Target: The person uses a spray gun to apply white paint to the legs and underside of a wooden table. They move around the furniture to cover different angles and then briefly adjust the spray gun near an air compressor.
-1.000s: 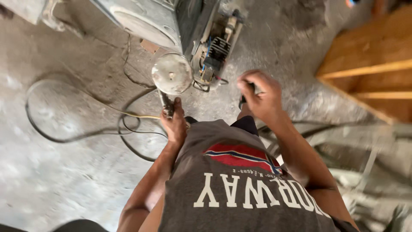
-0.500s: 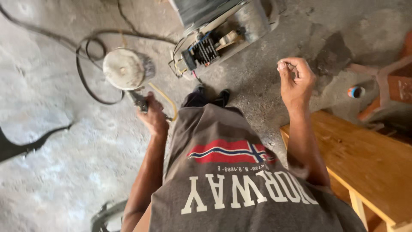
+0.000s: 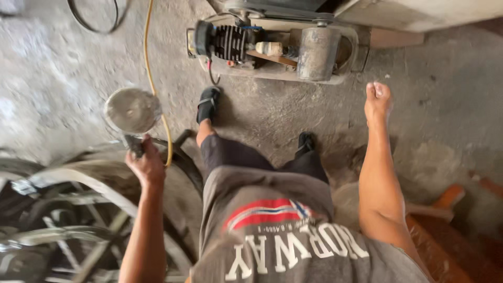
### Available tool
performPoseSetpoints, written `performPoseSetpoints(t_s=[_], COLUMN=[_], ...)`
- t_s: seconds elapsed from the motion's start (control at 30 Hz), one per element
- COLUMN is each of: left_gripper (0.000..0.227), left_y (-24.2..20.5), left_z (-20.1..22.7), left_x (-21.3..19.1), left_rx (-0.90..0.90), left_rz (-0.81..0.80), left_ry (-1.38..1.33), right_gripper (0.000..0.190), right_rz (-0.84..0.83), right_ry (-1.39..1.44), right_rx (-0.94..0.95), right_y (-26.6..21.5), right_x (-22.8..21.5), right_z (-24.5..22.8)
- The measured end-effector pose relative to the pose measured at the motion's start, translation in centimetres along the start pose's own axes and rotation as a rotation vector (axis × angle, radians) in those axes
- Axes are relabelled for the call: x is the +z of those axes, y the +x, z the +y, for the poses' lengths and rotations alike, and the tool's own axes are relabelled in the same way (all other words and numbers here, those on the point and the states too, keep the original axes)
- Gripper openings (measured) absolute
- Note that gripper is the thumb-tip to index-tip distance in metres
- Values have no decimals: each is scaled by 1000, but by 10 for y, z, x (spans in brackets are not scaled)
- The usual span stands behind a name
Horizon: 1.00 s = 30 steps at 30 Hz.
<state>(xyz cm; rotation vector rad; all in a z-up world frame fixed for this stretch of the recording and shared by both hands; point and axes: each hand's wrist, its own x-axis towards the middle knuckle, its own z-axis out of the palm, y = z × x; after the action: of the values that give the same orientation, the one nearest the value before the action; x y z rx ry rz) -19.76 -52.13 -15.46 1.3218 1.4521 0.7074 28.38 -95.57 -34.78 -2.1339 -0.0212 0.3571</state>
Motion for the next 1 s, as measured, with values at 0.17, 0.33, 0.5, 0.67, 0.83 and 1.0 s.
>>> performPoseSetpoints(t_s=[0.17, 0.33, 0.5, 0.67, 0.83, 1.0], left_gripper=[20, 19, 25, 21, 24, 24], left_y=[-80, -120, -151, -174, -179, -184], left_z=[-67, -101, -116, -131, -140, -140], left_x=[9, 25, 26, 35, 46, 52], left_rx=[38, -17, 12, 16, -1, -3], left_rz=[162, 350, 368, 414, 434, 390], left_ry=[-195, -203, -258, -252, -287, -339], right_gripper=[49, 39, 19, 12, 30, 53], right_rz=[-32, -85, -253, -208, -524, -1004], right_ry=[-161, -40, 385, 167, -913, -2118], right_rx=[110, 254, 543, 479, 90, -374], right_y=[90, 156, 192, 186, 191, 177], right_x=[5, 58, 87, 70, 53, 17], right_z=[114, 168, 184, 206, 200, 192])
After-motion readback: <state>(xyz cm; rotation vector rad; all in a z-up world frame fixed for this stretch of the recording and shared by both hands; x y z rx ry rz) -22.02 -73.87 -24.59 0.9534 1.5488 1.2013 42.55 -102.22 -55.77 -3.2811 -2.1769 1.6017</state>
